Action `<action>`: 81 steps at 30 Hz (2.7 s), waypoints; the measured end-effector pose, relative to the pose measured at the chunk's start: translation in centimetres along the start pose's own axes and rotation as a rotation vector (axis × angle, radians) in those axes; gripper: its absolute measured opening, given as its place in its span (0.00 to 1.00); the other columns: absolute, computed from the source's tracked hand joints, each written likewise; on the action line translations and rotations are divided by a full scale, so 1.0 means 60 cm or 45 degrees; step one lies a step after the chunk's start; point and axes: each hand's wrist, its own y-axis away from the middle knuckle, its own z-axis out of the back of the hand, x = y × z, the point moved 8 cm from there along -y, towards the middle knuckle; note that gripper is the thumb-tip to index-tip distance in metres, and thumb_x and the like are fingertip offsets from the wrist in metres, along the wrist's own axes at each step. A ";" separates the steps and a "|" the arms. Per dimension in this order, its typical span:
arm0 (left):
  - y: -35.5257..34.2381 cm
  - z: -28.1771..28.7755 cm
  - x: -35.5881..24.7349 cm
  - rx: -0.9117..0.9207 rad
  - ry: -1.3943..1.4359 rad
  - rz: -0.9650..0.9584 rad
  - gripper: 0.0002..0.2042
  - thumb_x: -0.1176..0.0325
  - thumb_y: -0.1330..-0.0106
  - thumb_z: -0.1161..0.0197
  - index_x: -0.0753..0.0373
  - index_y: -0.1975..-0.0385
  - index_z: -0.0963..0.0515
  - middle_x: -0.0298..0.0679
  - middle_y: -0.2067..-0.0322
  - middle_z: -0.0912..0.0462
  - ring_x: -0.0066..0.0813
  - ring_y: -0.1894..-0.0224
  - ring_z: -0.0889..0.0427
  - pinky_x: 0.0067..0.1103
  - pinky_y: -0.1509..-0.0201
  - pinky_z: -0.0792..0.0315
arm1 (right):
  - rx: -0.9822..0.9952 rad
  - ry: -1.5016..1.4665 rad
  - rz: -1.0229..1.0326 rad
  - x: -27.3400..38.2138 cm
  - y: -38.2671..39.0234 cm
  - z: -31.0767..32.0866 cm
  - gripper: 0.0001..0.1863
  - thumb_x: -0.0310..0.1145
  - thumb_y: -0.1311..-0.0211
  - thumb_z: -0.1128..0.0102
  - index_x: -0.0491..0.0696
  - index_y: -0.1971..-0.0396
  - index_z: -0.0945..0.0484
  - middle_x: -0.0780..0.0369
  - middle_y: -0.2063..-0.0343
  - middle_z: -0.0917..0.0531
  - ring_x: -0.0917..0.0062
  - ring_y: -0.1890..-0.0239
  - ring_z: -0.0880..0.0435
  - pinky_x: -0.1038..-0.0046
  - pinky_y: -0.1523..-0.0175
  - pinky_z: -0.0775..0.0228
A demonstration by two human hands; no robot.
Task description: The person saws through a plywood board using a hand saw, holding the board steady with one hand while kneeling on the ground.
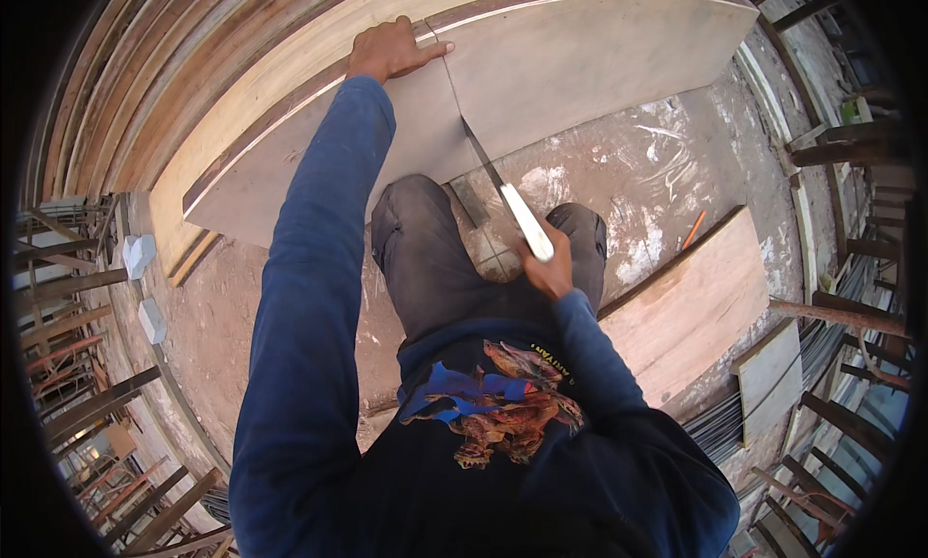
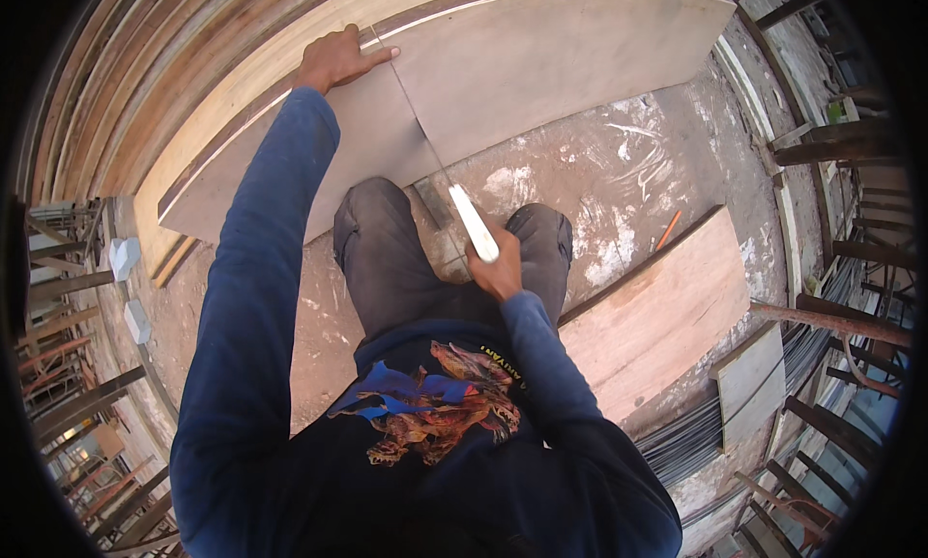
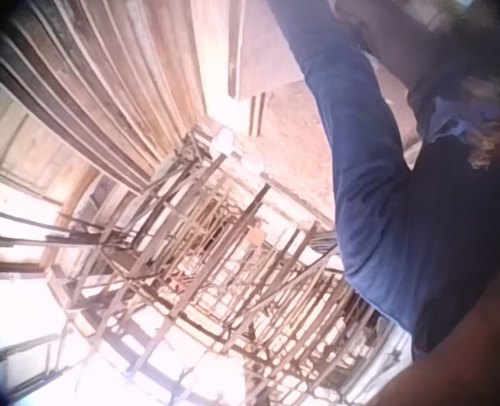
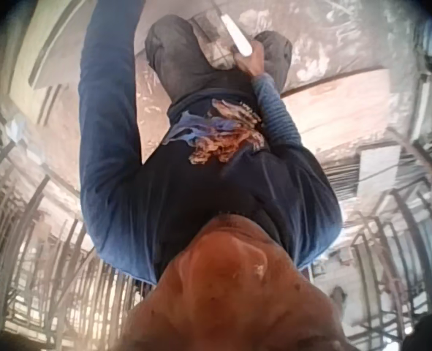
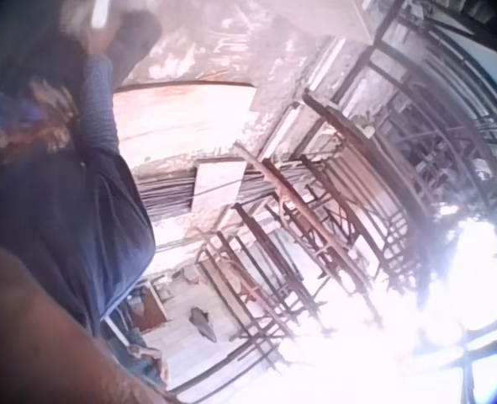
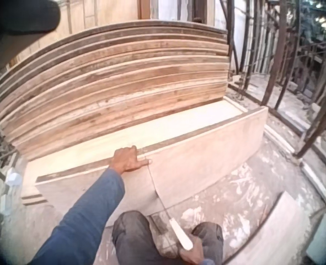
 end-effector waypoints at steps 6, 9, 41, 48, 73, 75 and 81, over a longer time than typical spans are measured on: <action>-0.003 0.006 0.037 -0.003 0.046 0.058 0.47 0.23 0.47 0.42 0.70 0.50 0.21 0.54 0.56 0.14 0.48 0.50 0.15 0.39 0.43 0.25 | 0.038 -0.028 0.135 0.013 0.108 0.040 0.28 0.19 0.42 0.43 0.39 0.38 0.27 0.53 0.47 0.16 0.72 0.42 0.19 0.73 0.36 0.33; 0.007 0.002 0.024 0.005 0.028 0.049 0.46 0.23 0.47 0.42 0.69 0.51 0.20 0.54 0.58 0.14 0.48 0.51 0.15 0.39 0.44 0.25 | 0.016 -0.042 0.041 0.019 0.219 0.107 0.29 0.17 0.42 0.44 0.38 0.38 0.28 0.54 0.46 0.16 0.71 0.39 0.21 0.71 0.33 0.35; -0.001 -0.001 0.003 0.053 -0.020 0.024 0.50 0.20 0.48 0.46 0.71 0.50 0.23 0.56 0.61 0.14 0.50 0.55 0.14 0.39 0.51 0.22 | -0.081 -0.033 0.059 -0.017 -0.009 0.009 0.25 0.24 0.48 0.39 0.41 0.46 0.21 0.50 0.61 0.14 0.69 0.56 0.14 0.72 0.49 0.27; 0.004 -0.019 0.046 -0.015 0.030 0.061 0.48 0.21 0.49 0.44 0.69 0.53 0.20 0.53 0.62 0.13 0.47 0.54 0.14 0.38 0.48 0.23 | 0.017 -0.044 0.024 0.013 0.130 0.060 0.29 0.20 0.46 0.41 0.41 0.40 0.25 0.51 0.49 0.15 0.70 0.44 0.18 0.72 0.37 0.31; 0.012 -0.003 -0.002 0.118 -0.027 0.044 0.48 0.24 0.45 0.45 0.70 0.46 0.25 0.59 0.56 0.16 0.53 0.50 0.16 0.41 0.48 0.24 | -0.184 -0.016 0.129 -0.041 -0.045 -0.032 0.31 0.28 0.52 0.40 0.53 0.42 0.21 0.47 0.57 0.15 0.53 0.53 0.15 0.65 0.47 0.24; 0.005 0.007 -0.010 0.116 -0.038 -0.015 0.47 0.25 0.45 0.45 0.70 0.46 0.25 0.59 0.55 0.16 0.53 0.49 0.17 0.41 0.47 0.25 | -0.148 0.045 0.117 -0.041 -0.066 -0.022 0.31 0.28 0.53 0.41 0.55 0.42 0.21 0.48 0.57 0.14 0.52 0.53 0.15 0.62 0.47 0.24; -0.014 0.008 0.004 -0.176 0.132 -0.232 0.43 0.30 0.45 0.39 0.70 0.48 0.27 0.59 0.55 0.17 0.51 0.51 0.17 0.41 0.48 0.25 | -0.128 0.049 0.132 -0.011 -0.072 -0.018 0.28 0.30 0.52 0.42 0.52 0.45 0.20 0.47 0.58 0.15 0.51 0.55 0.16 0.59 0.49 0.23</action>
